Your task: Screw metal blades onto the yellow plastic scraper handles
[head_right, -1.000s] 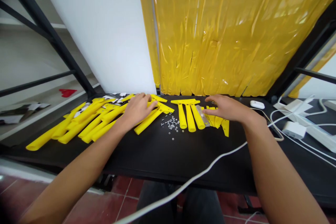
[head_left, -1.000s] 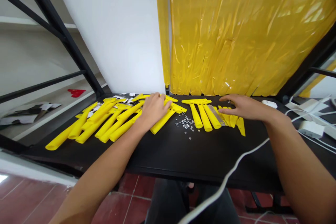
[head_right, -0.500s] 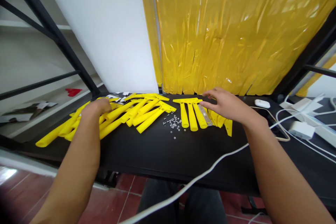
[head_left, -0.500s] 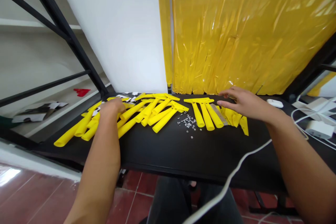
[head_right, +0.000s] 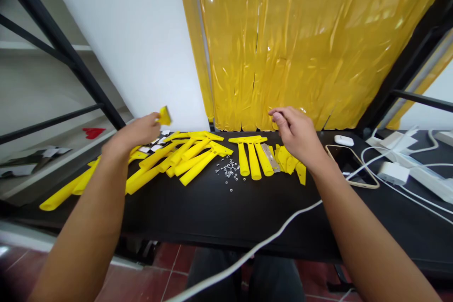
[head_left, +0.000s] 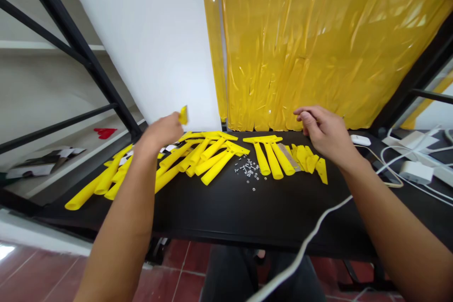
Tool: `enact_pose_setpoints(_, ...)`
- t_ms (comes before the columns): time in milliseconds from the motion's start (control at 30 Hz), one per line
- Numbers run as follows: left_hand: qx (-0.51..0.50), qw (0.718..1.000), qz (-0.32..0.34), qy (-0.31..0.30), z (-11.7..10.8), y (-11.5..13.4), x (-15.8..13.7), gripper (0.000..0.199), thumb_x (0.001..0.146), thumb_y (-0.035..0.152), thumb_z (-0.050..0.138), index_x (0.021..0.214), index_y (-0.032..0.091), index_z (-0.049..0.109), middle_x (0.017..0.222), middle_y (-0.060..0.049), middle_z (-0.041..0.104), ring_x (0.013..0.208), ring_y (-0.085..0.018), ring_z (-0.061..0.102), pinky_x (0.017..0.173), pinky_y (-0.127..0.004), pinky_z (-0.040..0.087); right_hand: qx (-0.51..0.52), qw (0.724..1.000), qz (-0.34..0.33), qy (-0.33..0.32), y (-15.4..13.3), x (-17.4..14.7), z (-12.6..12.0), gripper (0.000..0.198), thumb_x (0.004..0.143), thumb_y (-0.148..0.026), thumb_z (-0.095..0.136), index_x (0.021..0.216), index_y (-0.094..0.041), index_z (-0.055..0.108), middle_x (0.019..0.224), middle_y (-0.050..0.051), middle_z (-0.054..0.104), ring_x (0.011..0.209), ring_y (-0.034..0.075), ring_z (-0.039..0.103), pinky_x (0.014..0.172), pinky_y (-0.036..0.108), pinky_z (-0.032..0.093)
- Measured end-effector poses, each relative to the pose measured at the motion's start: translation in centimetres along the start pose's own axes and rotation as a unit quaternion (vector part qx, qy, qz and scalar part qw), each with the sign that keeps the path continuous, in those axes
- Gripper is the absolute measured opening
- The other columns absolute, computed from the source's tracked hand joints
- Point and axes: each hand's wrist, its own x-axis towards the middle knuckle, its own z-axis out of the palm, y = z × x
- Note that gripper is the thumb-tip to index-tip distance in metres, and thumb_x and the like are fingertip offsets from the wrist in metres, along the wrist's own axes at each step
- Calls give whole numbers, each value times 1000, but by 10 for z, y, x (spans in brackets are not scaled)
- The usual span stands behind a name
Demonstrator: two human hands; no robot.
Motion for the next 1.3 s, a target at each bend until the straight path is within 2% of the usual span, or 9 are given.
enact_pose_setpoints(67,-68,996,42,-38,16,40,-9,27,96,44,49,99,19,60,93,-10,70,83,-24,69,73,-35,55,23,998,1,52,-8,-2,1,41,102,-53,41,115,-29,72,112,10,73,110,33,65,99,51,48)
enact_pose_setpoints(100,-166,980,52,-92,26,59,-15,30,97,48,50,93,20,58,82,-9,67,70,-21,66,63,-33,54,34,997,-1,72,-12,-3,3,37,101,-53,45,110,-30,73,111,9,74,111,32,65,101,51,47)
enact_pose_setpoints(167,-354,908,59,-213,49,90,-29,32,96,49,55,79,22,51,65,-4,58,52,-14,56,50,-28,47,91,991,1,101,-18,-5,7,28,98,-52,55,104,-31,74,104,6,75,105,29,67,98,48,49)
enact_pose_setpoints(233,-468,827,58,-306,70,109,-42,34,95,45,59,73,22,48,57,0,51,45,-11,49,43,-25,42,204,972,16,113,-21,-6,14,25,95,-51,62,103,-30,72,95,5,75,88,25,70,83,43,55)
enact_pose_setpoints(300,-516,779,41,-354,87,119,-53,34,94,42,60,70,21,49,52,2,48,41,-9,45,39,-23,41,307,944,39,112,-23,-7,22,25,93,-51,65,103,-29,70,88,3,74,70,19,66,65,36,54)
enact_pose_setpoints(367,-537,756,23,-374,99,123,-61,36,95,40,59,67,20,48,49,3,45,38,-8,41,37,-22,40,365,924,57,102,-26,-9,30,26,93,-52,66,101,-28,70,85,3,73,61,15,61,57,32,52)
enact_pose_setpoints(433,-547,748,11,-376,109,124,-66,38,95,39,59,64,20,47,46,5,42,35,-7,38,35,-21,39,380,918,67,86,-30,-11,36,27,92,-52,67,99,-26,70,84,2,72,60,14,60,58,31,52)
enact_pose_setpoints(667,-571,728,5,-380,129,120,-67,37,94,38,56,63,20,48,44,5,40,32,-8,35,32,-20,33,358,932,57,21,-38,-21,55,24,90,-48,71,96,-25,73,82,2,74,69,16,67,61,30,55)
enact_pose_setpoints(1300,-577,723,4,-380,139,118,-69,38,94,38,55,62,20,47,41,5,39,30,-7,34,32,-20,32,347,935,65,24,-35,-20,59,25,89,-48,71,92,-23,71,80,2,72,63,15,63,59,30,54)
